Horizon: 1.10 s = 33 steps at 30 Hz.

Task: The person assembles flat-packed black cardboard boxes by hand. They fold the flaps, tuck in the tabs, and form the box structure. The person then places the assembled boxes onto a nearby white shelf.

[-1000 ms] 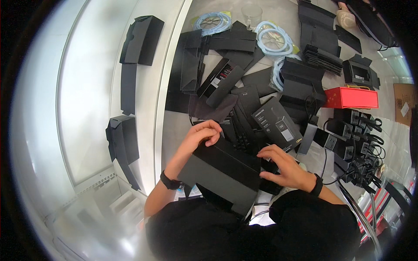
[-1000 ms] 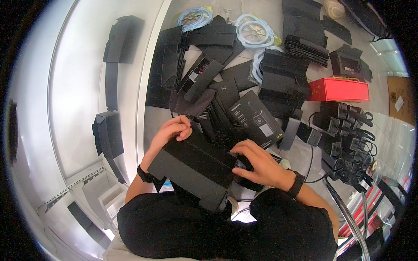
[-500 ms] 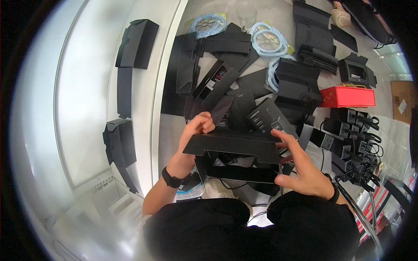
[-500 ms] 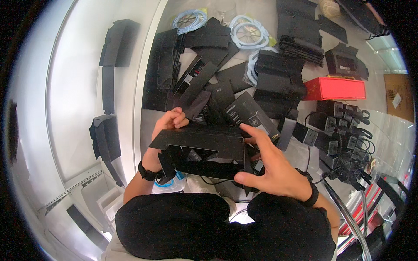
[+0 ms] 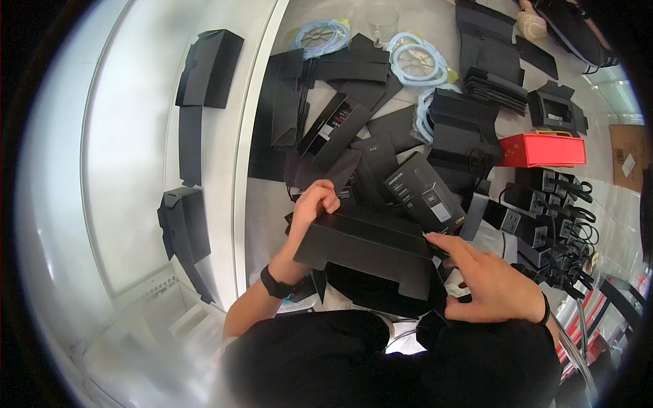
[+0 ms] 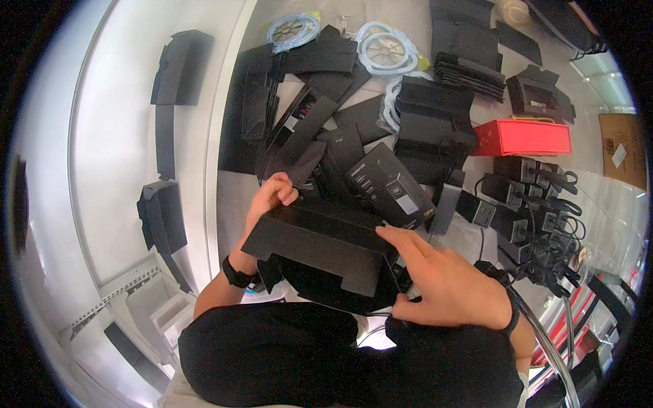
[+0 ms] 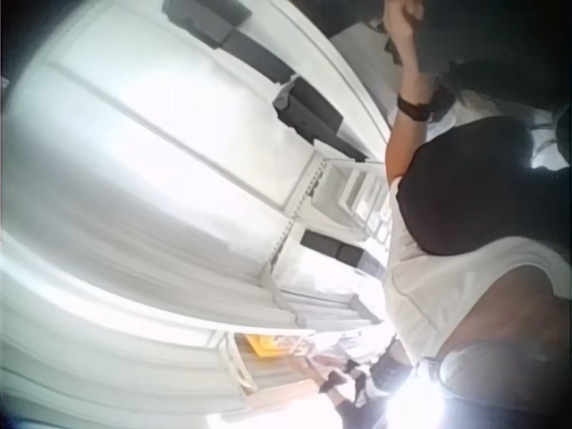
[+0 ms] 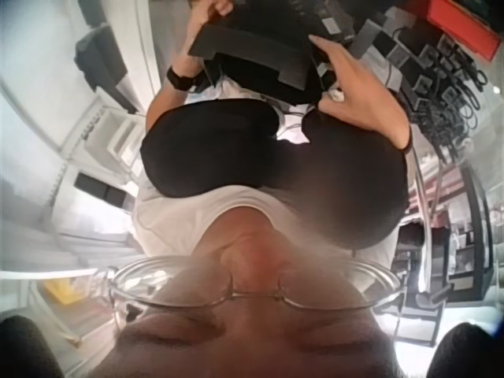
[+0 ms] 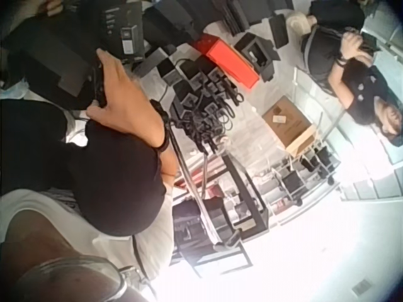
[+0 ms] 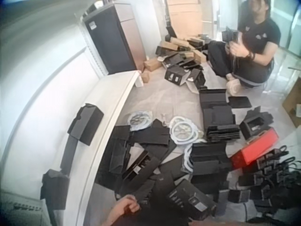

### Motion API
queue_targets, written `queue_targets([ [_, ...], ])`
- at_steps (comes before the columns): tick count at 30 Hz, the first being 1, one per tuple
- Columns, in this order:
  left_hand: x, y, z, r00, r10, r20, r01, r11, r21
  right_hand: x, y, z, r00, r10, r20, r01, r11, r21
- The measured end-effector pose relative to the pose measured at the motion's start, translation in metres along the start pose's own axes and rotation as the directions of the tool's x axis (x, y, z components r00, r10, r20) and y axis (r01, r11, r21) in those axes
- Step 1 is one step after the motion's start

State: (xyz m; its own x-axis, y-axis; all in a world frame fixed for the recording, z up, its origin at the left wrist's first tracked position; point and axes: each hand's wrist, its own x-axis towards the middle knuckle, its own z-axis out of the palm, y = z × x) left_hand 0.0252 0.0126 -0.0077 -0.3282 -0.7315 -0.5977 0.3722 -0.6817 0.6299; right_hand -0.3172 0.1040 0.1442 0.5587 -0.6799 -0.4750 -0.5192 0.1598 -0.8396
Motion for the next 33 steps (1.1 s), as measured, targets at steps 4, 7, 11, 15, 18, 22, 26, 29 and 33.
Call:
queue_targets([
  [4,0.002,-0.010,0.013,0.991,-0.045,-0.123,0.054,0.996,0.067,-0.003,0.003,0.000,0.998,-0.009,-0.070,-0.003,0.986,-0.164],
  [7,0.006,-0.017,0.016,0.993,-0.071,-0.094,0.093,0.961,0.261,-0.005,0.008,0.004,0.971,0.112,-0.210,-0.181,0.921,-0.344],
  [11,-0.013,0.000,0.049,0.980,-0.191,0.059,0.146,0.885,0.442,0.003,0.015,0.003,0.954,0.024,-0.299,-0.133,0.927,-0.350],
  [15,-0.011,-0.004,0.047,0.950,-0.165,0.264,-0.047,0.763,0.645,0.015,0.025,0.009,0.929,0.011,-0.369,-0.133,0.943,-0.305],
  [18,-0.011,0.007,0.043,0.855,-0.278,0.438,-0.198,0.605,0.771,0.020,0.032,0.011,0.913,-0.020,-0.408,-0.107,0.952,-0.286],
  [22,-0.004,0.013,0.028,0.728,-0.413,0.547,-0.251,0.581,0.774,0.025,0.035,0.011,0.894,-0.053,-0.445,-0.061,0.969,-0.239],
  [26,-0.002,0.013,0.026,0.655,-0.420,0.628,-0.319,0.599,0.734,0.032,0.037,0.011,0.884,-0.058,-0.464,-0.069,0.965,-0.254],
  [29,-0.003,0.013,0.028,0.677,-0.483,0.556,-0.248,0.561,0.790,0.037,0.041,0.011,0.881,-0.077,-0.466,-0.049,0.967,-0.252],
  [33,-0.003,0.011,0.031,0.695,-0.487,0.529,-0.216,0.560,0.800,0.043,0.043,0.010,0.885,-0.001,-0.466,-0.120,0.966,-0.229],
])
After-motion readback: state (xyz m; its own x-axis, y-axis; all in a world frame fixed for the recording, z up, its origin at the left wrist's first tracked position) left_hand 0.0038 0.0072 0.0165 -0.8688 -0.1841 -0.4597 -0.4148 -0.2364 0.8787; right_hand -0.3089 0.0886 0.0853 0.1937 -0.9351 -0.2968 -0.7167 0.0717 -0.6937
